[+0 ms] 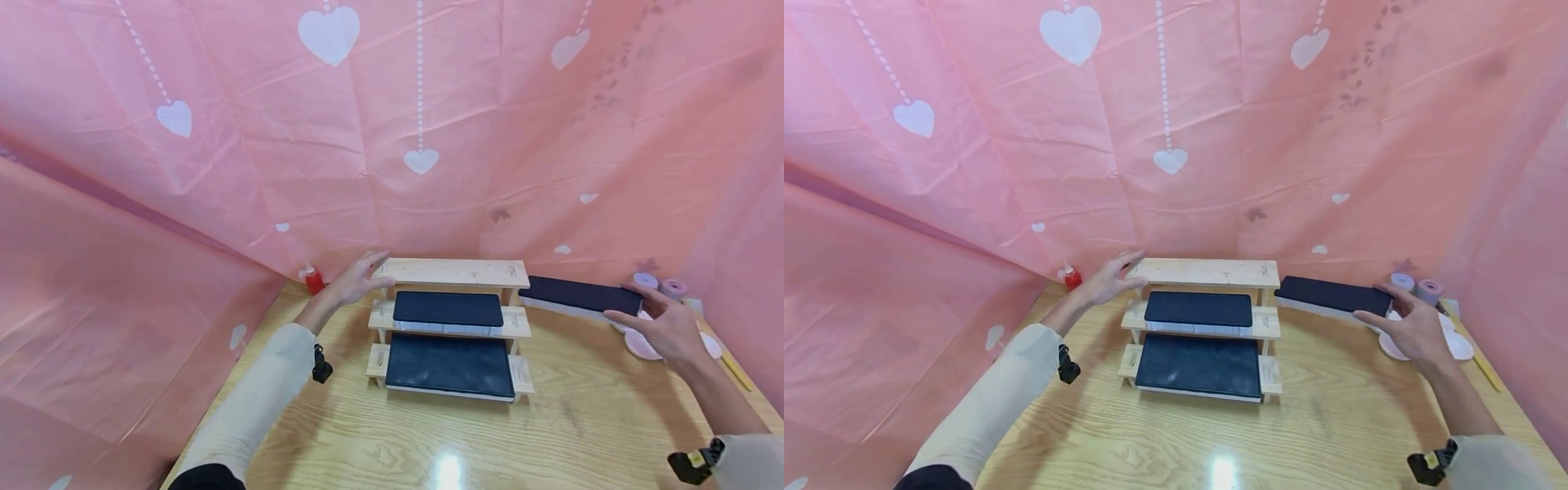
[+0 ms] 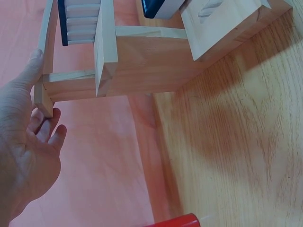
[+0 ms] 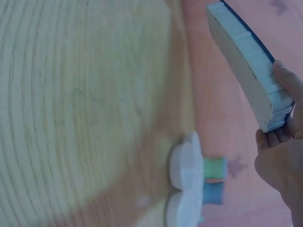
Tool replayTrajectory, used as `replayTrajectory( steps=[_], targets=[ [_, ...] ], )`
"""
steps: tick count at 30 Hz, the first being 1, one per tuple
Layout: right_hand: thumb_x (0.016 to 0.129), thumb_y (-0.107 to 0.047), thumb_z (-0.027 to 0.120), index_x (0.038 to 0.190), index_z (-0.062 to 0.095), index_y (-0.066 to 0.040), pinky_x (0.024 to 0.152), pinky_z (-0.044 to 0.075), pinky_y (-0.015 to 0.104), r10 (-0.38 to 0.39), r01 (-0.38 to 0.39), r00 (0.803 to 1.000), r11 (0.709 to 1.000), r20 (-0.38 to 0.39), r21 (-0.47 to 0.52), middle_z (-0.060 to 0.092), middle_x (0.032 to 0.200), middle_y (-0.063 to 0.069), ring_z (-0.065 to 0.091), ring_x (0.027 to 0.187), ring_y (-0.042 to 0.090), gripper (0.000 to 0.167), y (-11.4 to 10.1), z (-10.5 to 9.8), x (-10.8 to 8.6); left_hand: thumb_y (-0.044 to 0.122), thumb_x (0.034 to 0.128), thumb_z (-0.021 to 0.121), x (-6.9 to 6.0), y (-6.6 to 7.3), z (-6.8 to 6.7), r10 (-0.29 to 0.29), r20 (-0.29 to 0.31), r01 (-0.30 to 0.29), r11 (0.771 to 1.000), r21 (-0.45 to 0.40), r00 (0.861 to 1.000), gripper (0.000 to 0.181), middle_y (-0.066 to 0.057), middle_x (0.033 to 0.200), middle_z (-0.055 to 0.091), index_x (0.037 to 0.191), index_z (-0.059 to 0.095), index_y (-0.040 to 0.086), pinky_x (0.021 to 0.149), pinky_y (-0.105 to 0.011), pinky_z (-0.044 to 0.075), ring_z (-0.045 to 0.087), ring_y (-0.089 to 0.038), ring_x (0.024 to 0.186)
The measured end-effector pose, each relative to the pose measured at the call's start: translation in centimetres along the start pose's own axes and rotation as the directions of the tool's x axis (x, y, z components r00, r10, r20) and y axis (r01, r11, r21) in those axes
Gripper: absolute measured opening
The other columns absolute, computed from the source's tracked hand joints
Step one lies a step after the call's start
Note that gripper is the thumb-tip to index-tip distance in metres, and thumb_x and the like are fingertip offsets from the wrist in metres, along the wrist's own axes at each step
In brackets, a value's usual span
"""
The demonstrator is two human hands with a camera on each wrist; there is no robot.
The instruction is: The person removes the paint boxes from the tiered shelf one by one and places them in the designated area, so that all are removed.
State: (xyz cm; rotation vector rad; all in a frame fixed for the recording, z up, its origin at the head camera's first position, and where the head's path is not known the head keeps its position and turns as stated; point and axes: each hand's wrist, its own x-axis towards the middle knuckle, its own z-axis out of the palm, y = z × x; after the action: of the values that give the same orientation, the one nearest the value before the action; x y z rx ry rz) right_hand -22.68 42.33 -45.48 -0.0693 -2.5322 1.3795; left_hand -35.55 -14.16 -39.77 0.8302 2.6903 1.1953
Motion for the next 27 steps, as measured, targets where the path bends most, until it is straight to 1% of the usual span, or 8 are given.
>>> replayTrajectory(
  steps=[2,4,7,13,16,19,23,27],
  targets=[
    [0.097,-0.038,0.081,0.165,0.042,-0.016,0.107,0.037,0.009,0.041,-0.04,0.998,0.998,0.038,-0.042,0.033,0.17,0.008,0.033,0.156,0.028,0.081,0.3,0.6,0.2,0.043,0.1021,0.073,0.0,0.0,0.0,-0.003,0.0,0.003,1.0,0.0,1.0,0.079,-0.005,0.172,0.031,0.167,0.036,0.017,0.124,-0.059,0.031,0.03,-0.03,0.157],
    [0.098,-0.041,0.079,0.166,0.036,-0.007,0.122,0.036,0.035,0.056,-0.052,0.996,0.997,0.065,-0.06,0.024,0.17,0.027,0.026,0.152,0.053,0.087,0.6,1.2,0.5,0.043,0.102,0.073,0.0,0.0,0.0,-0.002,0.0,0.002,1.0,0.003,1.0,0.079,-0.005,0.172,0.031,0.167,0.036,0.017,0.123,-0.059,0.032,0.03,-0.03,0.157],
    [0.097,-0.044,0.079,0.164,0.033,0.0,0.113,0.03,0.074,0.073,-0.066,0.994,0.994,0.08,-0.081,0.024,0.166,0.037,0.027,0.147,0.062,0.092,1.0,2.1,0.8,0.043,0.1017,0.073,-0.1,0.1,0.1,-0.004,0.001,0.004,1.0,0.01,1.0,0.079,-0.005,0.172,0.031,0.167,0.037,0.017,0.123,-0.06,0.032,0.03,-0.03,0.157],
    [0.099,-0.041,0.078,0.163,0.032,0.004,0.107,0.036,0.075,0.045,-0.036,0.994,0.995,0.099,-0.096,0.027,0.161,0.042,0.03,0.143,0.066,0.092,1.5,3.1,1.2,0.044,0.1011,0.073,-0.1,0.1,0.1,-0.006,0.007,0.006,1.0,0.013,1.0,0.08,-0.006,0.173,0.03,0.167,0.037,0.018,0.123,-0.061,0.031,0.029,-0.032,0.158],
    [0.098,-0.041,0.078,0.163,0.032,0.005,0.104,0.052,0.048,0.017,-0.003,0.994,0.991,0.106,-0.136,0.035,0.158,0.042,0.037,0.141,0.063,0.092,1.6,3.6,1.6,0.042,0.1013,0.074,-0.1,0.1,0.0,0.001,0.006,-0.001,1.0,0.009,1.0,0.08,-0.007,0.172,0.03,0.167,0.037,0.016,0.124,-0.061,0.03,0.029,-0.032,0.157],
    [0.097,-0.04,0.08,0.161,0.033,0.008,0.093,0.053,0.04,0.007,0.014,0.993,0.984,0.119,-0.176,0.04,0.153,0.043,0.043,0.137,0.06,0.093,1.6,4.1,1.9,0.041,0.1016,0.074,-0.1,0.1,-0.1,0.01,0.005,-0.01,1.0,0.015,1.0,0.079,-0.008,0.172,0.031,0.167,0.037,0.015,0.124,-0.059,0.03,0.03,-0.032,0.157],
    [0.095,-0.04,0.082,0.157,0.034,0.014,0.095,0.049,0.064,0.022,0.011,0.99,0.974,0.142,-0.226,0.043,0.145,0.049,0.048,0.129,0.061,0.095,1.8,4.5,2.2,0.041,0.1021,0.073,0.0,0.1,-0.1,0.016,0.007,-0.016,1.0,0.026,1.0,0.079,-0.008,0.171,0.032,0.166,0.037,0.013,0.125,-0.057,0.03,0.031,-0.03,0.157],
    [0.094,-0.037,0.083,0.153,0.035,0.018,0.101,0.043,0.073,0.042,0.005,0.986,0.959,0.159,-0.285,0.041,0.144,0.051,0.045,0.129,0.066,0.094,2.1,4.7,2.4,0.041,0.1024,0.073,0.0,0.2,0.0,0.014,0.006,-0.014,0.999,0.033,1.0,0.079,-0.007,0.171,0.033,0.167,0.037,0.014,0.125,-0.055,0.03,0.031,-0.029,0.157]
  ],
)
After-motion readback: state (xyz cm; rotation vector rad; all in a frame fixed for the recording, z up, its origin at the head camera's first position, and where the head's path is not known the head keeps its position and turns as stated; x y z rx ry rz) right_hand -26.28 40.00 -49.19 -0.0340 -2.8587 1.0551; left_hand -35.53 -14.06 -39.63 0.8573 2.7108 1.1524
